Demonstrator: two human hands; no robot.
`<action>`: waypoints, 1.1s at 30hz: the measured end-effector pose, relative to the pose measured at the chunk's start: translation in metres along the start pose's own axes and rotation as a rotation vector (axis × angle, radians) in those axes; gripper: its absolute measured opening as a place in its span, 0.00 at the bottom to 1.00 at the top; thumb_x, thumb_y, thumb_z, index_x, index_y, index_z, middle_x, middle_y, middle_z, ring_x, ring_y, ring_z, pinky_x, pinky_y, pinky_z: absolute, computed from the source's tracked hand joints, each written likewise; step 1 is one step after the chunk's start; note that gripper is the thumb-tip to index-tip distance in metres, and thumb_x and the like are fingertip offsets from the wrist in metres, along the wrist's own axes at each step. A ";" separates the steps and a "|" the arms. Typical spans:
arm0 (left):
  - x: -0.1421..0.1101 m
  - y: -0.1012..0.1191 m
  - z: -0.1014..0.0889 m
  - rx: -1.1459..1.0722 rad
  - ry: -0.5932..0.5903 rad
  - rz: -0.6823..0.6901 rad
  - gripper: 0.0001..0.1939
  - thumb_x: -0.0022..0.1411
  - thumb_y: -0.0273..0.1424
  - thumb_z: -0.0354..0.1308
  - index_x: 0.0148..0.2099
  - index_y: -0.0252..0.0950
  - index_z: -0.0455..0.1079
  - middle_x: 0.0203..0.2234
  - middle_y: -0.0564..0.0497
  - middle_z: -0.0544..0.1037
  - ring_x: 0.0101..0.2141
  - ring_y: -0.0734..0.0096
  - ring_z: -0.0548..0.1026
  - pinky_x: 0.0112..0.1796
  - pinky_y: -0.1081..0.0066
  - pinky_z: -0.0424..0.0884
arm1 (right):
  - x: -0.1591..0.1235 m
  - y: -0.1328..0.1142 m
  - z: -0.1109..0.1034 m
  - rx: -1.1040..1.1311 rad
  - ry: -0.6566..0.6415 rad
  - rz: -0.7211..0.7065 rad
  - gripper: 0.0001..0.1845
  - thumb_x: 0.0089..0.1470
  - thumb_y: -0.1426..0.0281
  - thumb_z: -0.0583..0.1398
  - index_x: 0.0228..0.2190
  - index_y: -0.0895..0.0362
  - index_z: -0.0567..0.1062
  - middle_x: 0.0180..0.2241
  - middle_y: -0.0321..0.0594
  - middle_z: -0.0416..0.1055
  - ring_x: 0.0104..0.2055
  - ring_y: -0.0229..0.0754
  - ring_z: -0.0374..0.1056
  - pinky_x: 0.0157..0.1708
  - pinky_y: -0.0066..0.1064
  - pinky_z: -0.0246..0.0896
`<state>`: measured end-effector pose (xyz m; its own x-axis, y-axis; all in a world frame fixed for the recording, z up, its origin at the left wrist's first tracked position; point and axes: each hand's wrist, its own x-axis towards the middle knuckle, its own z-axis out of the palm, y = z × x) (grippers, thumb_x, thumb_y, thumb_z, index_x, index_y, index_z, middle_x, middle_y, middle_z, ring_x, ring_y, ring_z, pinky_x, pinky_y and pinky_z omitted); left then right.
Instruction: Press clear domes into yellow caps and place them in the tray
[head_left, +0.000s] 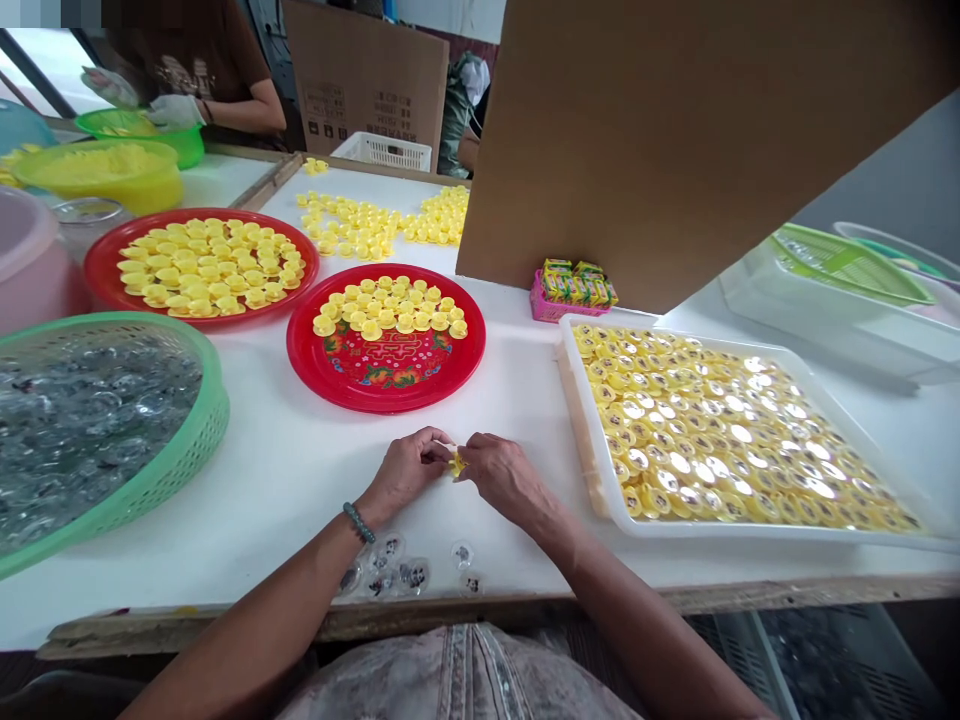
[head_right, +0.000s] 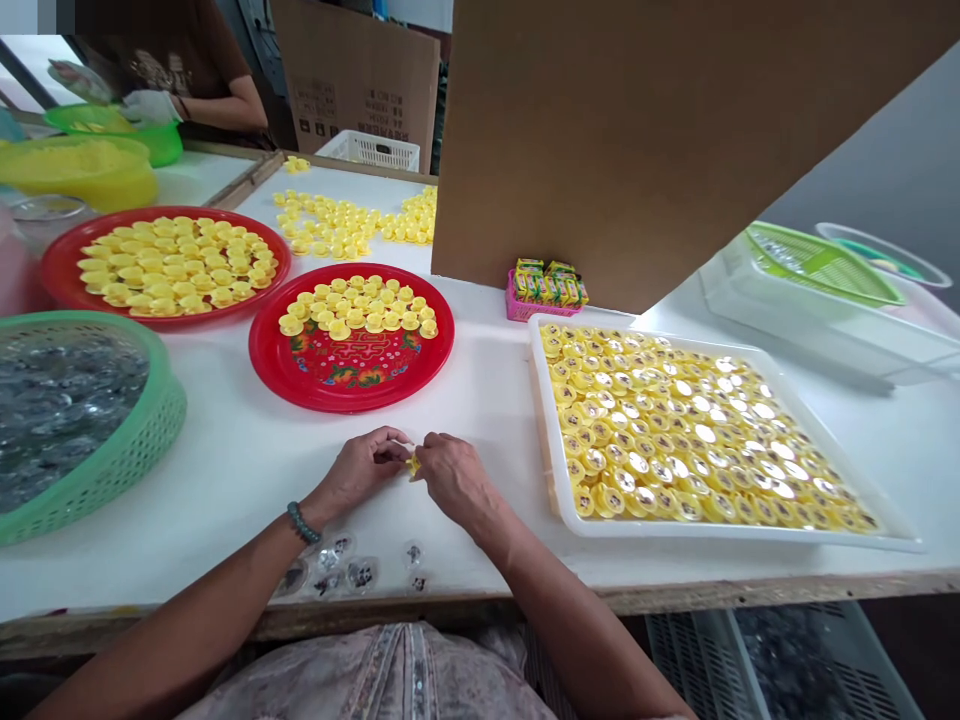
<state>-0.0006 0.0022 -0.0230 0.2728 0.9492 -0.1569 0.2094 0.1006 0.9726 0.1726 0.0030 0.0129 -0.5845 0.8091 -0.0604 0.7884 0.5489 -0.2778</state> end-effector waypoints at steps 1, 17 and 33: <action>0.000 0.000 0.000 0.002 0.003 -0.010 0.13 0.48 0.27 0.59 0.39 0.36 0.68 0.29 0.50 0.80 0.31 0.68 0.77 0.36 0.69 0.71 | 0.000 0.001 0.000 0.008 0.006 -0.014 0.04 0.53 0.73 0.60 0.27 0.57 0.75 0.30 0.39 0.71 0.31 0.38 0.66 0.28 0.27 0.53; 0.002 0.003 0.001 -0.009 -0.044 -0.042 0.10 0.51 0.29 0.58 0.38 0.36 0.70 0.32 0.48 0.80 0.33 0.67 0.77 0.35 0.70 0.71 | -0.008 0.011 0.012 0.256 0.127 -0.027 0.07 0.51 0.72 0.62 0.35 0.55 0.77 0.35 0.40 0.75 0.38 0.40 0.69 0.37 0.26 0.60; 0.013 0.009 0.003 0.098 -0.045 -0.248 0.22 0.43 0.45 0.64 0.38 0.37 0.68 0.32 0.48 0.80 0.37 0.61 0.77 0.38 0.69 0.74 | -0.020 0.014 0.025 0.295 0.241 0.004 0.08 0.52 0.74 0.58 0.35 0.53 0.75 0.35 0.34 0.76 0.38 0.35 0.71 0.42 0.23 0.59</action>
<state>0.0080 0.0143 -0.0166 0.2432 0.8846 -0.3979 0.3648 0.2967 0.8826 0.1905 -0.0105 -0.0133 -0.4920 0.8566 0.1558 0.6811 0.4901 -0.5440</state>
